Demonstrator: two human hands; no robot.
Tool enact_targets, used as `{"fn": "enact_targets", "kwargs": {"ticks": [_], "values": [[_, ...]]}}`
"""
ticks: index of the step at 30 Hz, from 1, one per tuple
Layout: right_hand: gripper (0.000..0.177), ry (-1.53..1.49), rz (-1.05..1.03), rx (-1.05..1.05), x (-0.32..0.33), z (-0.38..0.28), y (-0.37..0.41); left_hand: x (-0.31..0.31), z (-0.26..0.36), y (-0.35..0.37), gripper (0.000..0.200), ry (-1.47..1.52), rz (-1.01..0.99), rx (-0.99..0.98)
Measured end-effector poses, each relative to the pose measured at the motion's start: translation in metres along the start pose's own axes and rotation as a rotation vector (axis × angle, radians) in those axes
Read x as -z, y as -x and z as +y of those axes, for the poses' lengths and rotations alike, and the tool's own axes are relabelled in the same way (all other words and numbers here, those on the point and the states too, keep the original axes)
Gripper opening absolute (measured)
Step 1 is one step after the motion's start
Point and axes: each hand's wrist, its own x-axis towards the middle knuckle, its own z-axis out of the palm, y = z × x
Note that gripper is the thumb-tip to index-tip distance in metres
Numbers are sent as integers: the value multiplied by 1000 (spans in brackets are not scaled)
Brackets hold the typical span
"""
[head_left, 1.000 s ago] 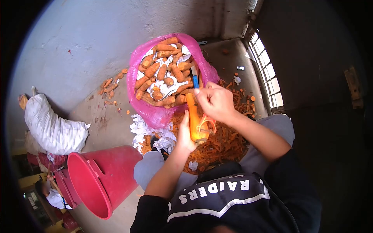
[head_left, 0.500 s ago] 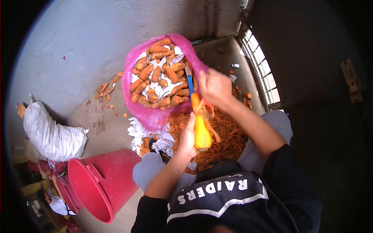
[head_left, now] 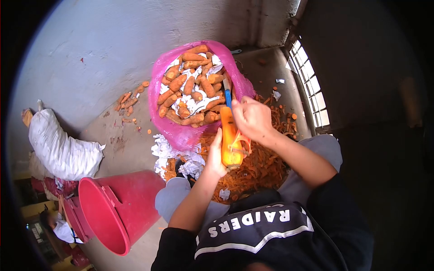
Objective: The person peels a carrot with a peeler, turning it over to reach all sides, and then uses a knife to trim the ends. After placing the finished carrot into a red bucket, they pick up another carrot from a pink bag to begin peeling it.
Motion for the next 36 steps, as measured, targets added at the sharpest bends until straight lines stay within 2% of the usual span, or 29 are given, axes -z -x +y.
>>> {"fn": "enact_targets", "kwargs": {"ticks": [2,3,6,9,11,15,16,17,19,20,22,25,26,28,31,34,36], "values": [[37,13,4,70,-4,-5,9,-12,2,0,50,-14,53,-47],[36,8,20,101,-4,-6,11,-11,3,-1,47,-31,8,-42],[33,13,56,163,-5,-7,15,-18,-1,-4,45,33,157,-30],[34,53,73,169,-8,-6,16,-15,-4,-4,44,-26,105,-22],[36,84,104,181,-12,0,12,-18,-6,-2,45,-90,138,-72],[42,143,129,103,-11,8,-3,-15,-10,-4,50,-251,209,-209],[43,184,158,86,-8,15,-13,-16,-13,-1,51,-308,210,-159],[45,181,263,-60,-4,22,-27,-18,-17,6,52,-364,210,-108],[46,299,392,-86,6,60,-56,-29,-27,20,55,-462,181,-25],[47,334,397,-112,18,70,-63,-28,-34,23,53,-560,120,-39],[46,425,455,-209,24,85,-71,-32,-36,32,60,-574,-19,53],[46,287,412,-210,15,68,-59,-22,-29,30,64,-337,-39,156],[46,222,365,-197,15,56,-53,-17,-25,27,67,-191,-102,161],[42,252,406,-98,15,47,-47,-8,-18,20,67,-148,-87,179],[38,210,488,-34,28,38,-47,-9,-21,19,66,-229,45,178],[37,273,606,143,41,32,-46,-12,-14,16,63,-136,-86,141],[41,211,545,36,47,32,-46,-16,-9,15,61,-57,-136,108]]}}
